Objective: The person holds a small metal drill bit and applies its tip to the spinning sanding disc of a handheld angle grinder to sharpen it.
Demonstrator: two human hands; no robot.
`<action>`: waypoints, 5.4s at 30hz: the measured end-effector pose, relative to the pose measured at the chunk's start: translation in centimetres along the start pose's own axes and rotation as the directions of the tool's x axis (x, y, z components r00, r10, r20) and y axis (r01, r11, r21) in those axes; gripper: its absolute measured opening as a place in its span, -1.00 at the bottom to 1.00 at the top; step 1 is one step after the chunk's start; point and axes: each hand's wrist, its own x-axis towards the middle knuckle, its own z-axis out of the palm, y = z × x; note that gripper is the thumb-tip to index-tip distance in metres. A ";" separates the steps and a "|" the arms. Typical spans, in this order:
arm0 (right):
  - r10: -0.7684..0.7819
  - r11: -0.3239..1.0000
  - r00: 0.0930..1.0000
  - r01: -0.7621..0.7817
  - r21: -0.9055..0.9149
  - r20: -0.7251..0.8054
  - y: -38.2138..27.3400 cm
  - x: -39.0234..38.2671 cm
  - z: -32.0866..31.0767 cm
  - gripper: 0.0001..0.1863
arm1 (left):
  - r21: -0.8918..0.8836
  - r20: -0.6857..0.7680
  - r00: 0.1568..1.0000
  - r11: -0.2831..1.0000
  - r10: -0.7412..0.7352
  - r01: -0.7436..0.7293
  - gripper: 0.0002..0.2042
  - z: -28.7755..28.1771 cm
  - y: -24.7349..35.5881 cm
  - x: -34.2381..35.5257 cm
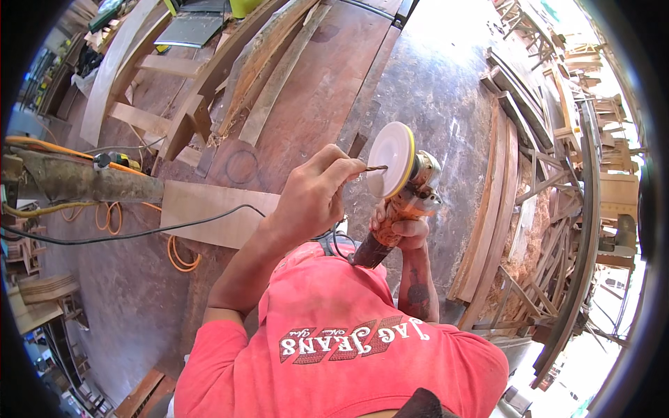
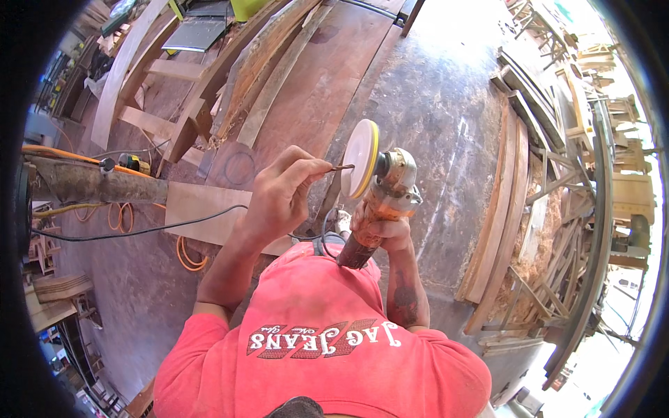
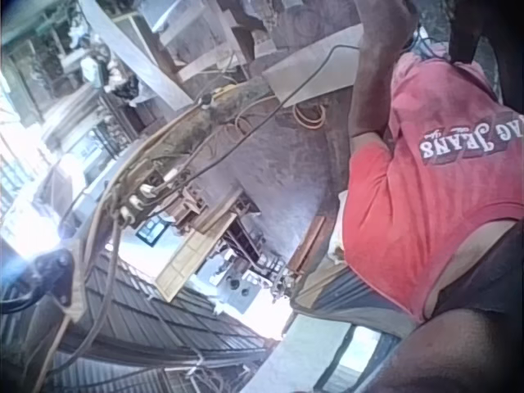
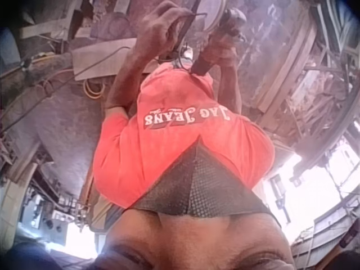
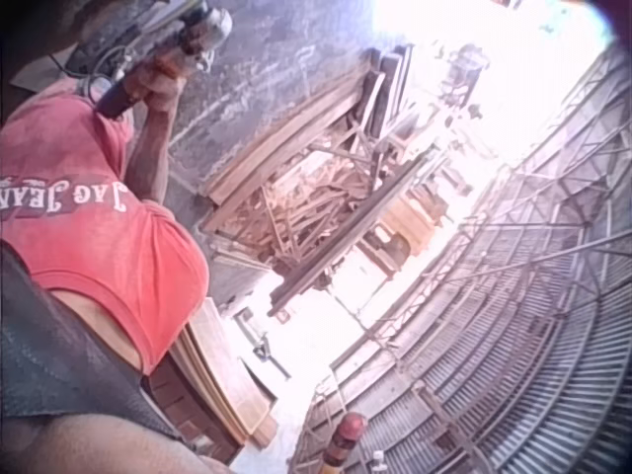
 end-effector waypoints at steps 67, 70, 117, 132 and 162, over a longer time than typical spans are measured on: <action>-0.029 0.992 0.994 0.017 -0.124 -0.101 0.1 0.2 -0.5 -0.37 | -0.063 0.014 1.000 0.998 0.022 -0.021 -0.77 -0.4 -1.5 -0.7; -0.058 0.997 0.996 0.054 -0.055 -0.071 0.3 0.1 -0.9 -0.36 | -0.231 -0.102 0.991 0.971 -0.081 0.056 -0.81 -0.8 -2.5 -1.0; 0.005 1.000 0.999 -0.006 -0.024 -0.044 -0.2 -0.3 -2.8 -0.45 | -0.040 -0.139 0.982 0.991 -0.129 0.125 -0.90 3.5 -1.3 -1.0; 0.050 0.993 0.997 -0.056 -0.108 -0.053 0.1 -0.4 -3.5 -0.40 | 0.037 -0.118 0.990 0.996 -0.079 0.084 -0.93 3.4 -1.4 -1.2; -0.007 0.993 0.988 -0.011 -0.115 -0.152 0.2 -1.5 -3.4 -0.34 | -0.976 0.153 0.891 0.076 -0.428 0.205 -0.90 1.4 -2.9 -3.3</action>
